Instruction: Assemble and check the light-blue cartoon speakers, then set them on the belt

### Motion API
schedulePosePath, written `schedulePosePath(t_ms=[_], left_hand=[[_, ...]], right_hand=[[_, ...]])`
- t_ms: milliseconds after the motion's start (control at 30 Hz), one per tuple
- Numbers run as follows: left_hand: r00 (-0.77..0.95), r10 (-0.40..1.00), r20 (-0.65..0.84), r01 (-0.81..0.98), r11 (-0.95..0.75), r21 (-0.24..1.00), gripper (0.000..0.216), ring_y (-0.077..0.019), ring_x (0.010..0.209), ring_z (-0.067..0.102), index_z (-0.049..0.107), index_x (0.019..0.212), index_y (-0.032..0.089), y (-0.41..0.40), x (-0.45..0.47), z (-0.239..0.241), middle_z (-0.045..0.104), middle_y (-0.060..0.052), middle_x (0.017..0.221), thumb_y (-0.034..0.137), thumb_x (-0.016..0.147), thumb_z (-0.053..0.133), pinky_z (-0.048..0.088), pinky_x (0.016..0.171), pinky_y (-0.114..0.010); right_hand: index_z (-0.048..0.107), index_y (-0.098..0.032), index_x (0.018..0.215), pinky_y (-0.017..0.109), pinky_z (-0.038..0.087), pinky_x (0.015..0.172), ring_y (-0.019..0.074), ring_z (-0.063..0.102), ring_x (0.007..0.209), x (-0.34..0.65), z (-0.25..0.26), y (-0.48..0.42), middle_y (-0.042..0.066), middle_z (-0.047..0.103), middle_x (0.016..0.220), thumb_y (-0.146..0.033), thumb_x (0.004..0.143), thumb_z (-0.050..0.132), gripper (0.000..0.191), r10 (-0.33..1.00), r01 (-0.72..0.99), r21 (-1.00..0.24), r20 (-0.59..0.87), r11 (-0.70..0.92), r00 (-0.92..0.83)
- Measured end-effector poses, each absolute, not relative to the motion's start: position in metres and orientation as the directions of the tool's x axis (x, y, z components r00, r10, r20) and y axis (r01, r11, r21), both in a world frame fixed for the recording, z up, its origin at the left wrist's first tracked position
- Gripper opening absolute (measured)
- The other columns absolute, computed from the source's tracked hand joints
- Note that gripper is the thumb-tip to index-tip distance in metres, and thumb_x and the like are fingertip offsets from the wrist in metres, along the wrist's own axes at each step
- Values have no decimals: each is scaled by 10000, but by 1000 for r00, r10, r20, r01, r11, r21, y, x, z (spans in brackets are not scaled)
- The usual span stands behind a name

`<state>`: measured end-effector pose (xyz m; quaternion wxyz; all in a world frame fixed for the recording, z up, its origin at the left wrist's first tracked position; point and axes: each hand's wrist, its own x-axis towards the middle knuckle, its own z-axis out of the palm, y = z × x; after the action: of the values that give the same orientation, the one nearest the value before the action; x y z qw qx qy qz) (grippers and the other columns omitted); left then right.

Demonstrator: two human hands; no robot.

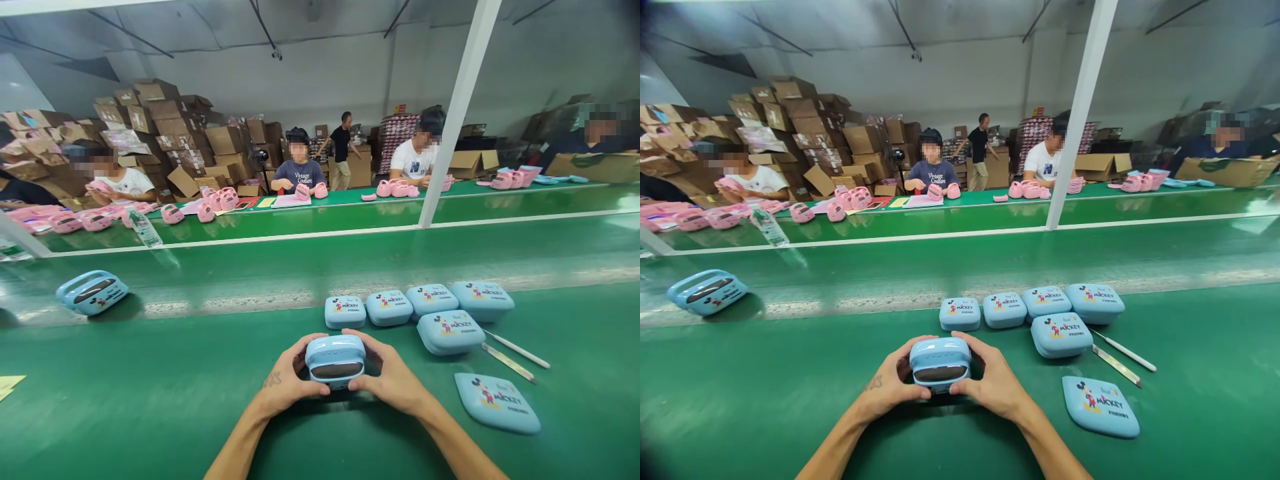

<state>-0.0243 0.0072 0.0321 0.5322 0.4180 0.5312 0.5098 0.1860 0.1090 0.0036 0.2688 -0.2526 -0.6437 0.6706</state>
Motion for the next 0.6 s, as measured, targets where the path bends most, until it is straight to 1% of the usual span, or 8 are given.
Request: schedulePosePath(t_ms=[133,300,367,467,600], left_hand=[[-103,982,-158,-97,148,984,808,-325,1166,648,649,1245,228,9,-24,32,744,-83,1209,166,492,938,465,1062,-451],[-103,981,-167,-86,158,984,769,-317,1119,667,675,1190,218,11,-24,35,758,-70,1145,137,471,935,478,1039,-444],[-102,981,-166,-80,158,984,755,-321,1123,666,677,1184,214,11,-24,36,757,-74,1139,134,478,932,478,1043,-449],[-96,982,-163,-82,155,984,750,-327,1151,654,664,1196,223,10,-24,37,749,-75,1156,155,499,933,476,1054,-456],[-83,982,-169,-88,162,983,756,-329,1185,639,648,1218,247,9,-25,34,735,-73,1189,172,523,936,455,1084,-475]], right_hand=[[574,-208,1388,479,420,1176,290,599,1298,187,4,113,82,666,1361,-221,588,901,865,676,-46,-998,6,-41,-737],[632,-184,1331,507,440,1143,321,636,1223,189,9,117,84,719,1261,-285,611,911,779,670,9,-996,50,85,-740],[640,-192,1322,503,449,1133,317,644,1206,190,9,117,74,728,1237,-298,610,915,770,670,9,-995,62,102,-740],[620,-201,1337,485,455,1134,303,636,1223,189,5,117,71,715,1262,-313,598,924,807,665,-16,-998,51,59,-745],[584,-217,1373,472,418,1173,288,602,1283,187,1,115,71,681,1330,-333,575,935,879,660,-57,-998,22,-32,-751]])
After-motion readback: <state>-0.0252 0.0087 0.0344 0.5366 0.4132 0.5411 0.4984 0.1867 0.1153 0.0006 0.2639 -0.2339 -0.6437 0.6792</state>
